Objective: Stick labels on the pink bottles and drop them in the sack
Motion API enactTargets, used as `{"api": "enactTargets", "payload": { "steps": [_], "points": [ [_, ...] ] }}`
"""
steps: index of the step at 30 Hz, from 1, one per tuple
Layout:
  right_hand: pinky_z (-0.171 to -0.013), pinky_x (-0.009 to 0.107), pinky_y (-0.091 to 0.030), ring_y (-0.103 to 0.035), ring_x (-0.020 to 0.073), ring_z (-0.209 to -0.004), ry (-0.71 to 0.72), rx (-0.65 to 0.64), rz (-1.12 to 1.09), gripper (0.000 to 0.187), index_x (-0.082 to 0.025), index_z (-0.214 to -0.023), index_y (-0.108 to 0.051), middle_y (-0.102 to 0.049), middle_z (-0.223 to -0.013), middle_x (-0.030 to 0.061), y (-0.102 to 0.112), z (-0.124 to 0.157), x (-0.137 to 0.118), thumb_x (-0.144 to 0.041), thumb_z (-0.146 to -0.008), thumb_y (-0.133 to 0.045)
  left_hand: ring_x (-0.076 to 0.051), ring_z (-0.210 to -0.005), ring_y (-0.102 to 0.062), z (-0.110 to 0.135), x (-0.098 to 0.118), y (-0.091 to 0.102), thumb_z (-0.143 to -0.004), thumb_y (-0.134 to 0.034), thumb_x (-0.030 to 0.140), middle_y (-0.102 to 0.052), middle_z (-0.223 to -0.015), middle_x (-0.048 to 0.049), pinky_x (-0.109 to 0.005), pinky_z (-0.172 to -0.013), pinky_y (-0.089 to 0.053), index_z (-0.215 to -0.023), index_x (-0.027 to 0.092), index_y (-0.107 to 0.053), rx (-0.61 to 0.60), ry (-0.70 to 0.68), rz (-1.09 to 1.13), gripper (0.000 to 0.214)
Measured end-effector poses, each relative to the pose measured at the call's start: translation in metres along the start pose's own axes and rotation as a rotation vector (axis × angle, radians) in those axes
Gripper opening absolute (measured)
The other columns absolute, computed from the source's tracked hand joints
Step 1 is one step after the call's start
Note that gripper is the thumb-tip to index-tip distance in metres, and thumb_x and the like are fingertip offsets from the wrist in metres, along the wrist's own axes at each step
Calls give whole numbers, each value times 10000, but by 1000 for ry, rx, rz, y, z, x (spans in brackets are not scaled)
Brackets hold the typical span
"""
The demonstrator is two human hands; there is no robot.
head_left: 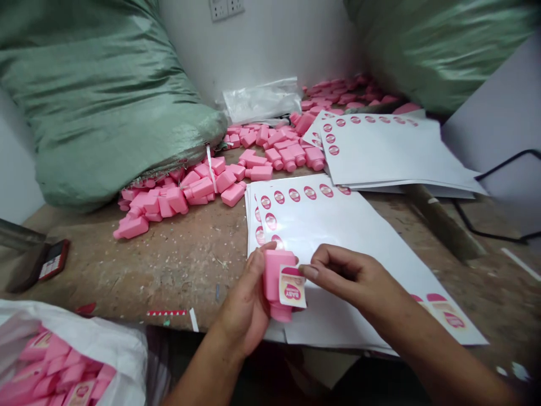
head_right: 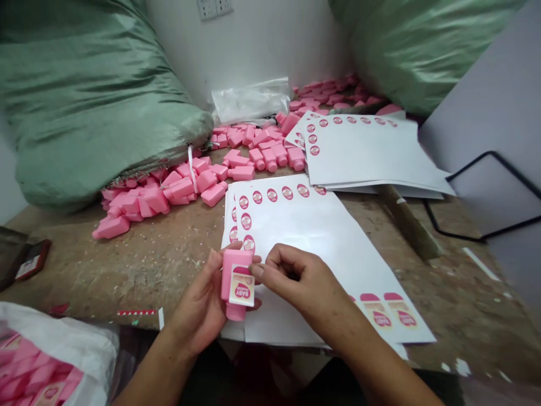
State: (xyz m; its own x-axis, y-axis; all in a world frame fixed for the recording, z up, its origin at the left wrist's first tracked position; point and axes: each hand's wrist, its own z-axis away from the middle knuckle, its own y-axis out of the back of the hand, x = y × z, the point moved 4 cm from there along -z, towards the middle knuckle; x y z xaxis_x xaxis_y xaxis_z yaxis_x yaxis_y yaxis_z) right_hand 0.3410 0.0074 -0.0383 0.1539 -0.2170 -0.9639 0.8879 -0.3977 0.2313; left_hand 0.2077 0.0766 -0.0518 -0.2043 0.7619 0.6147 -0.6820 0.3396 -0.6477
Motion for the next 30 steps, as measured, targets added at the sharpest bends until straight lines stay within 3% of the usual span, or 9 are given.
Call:
{"api": "enactTargets", "payload": {
  "steps": [3,10,18,22,26,28,30],
  "points": [
    [-533,267,-359,-467,139,-587,10,-24,-16,385,-211,-606,-493,-525,-598,-14,-3,0,4,-526,-781,-628,-269,-992,-631,2,-4,-2,-828,-539,612,-611,-1174,-133,-377,-726,-555,-1213,195,-524,-46,16,10,567],
    [-560,272,-425,-553,157,-610,-15,-27,-38,396,-211,-611,-501,-592,-615,-1,-5,-1,10,-547,-779,-629,-286,-1005,-644,6,-7,-2,-841,-544,585,-602,-1195,-134,-341,-693,-551,-1241,197,-495,-63,11,17,559],
    [-544,266,-428,-524,145,-577,15,-5,31,372,-214,-600,-489,-552,-585,-12,-4,1,2,-512,-785,-613,-239,-993,-639,11,-7,-5,-840,-647,319,-598,-1156,-93,-352,-787,-539,-1239,229,-468,-81,7,-90,446],
    [-522,274,-371,-471,141,-542,121,106,298,349,-224,-605,-496,-544,-562,-14,-1,6,-5,-491,-822,-554,-216,-979,-628,10,-8,-4,-811,-672,260,-589,-1166,-87,-332,-770,-541,-1222,227,-487,-56,-34,-151,452],
    [-556,309,-342,-464,169,-539,267,349,602,367,-236,-644,-557,-589,-572,12,6,12,-7,-542,-841,-508,-217,-932,-633,11,-12,-2,-796,-674,275,-594,-1160,-112,-294,-677,-542,-1166,188,-522,-25,-59,-196,410],
    [-560,314,-337,-485,187,-562,239,450,628,374,-242,-685,-582,-604,-601,16,11,14,-4,-580,-831,-511,-217,-915,-641,11,-14,-4,-770,-697,269,-592,-1173,-128,-281,-649,-538,-1164,179,-515,-24,-47,-200,444],
    [-562,311,-354,-507,189,-581,184,447,552,364,-246,-715,-585,-603,-623,6,14,15,-1,-591,-819,-532,-218,-914,-646,14,-14,-5,-716,-741,236,-592,-1176,-136,-279,-656,-537,-1178,182,-493,-9,-28,-205,527]
  ]
}}
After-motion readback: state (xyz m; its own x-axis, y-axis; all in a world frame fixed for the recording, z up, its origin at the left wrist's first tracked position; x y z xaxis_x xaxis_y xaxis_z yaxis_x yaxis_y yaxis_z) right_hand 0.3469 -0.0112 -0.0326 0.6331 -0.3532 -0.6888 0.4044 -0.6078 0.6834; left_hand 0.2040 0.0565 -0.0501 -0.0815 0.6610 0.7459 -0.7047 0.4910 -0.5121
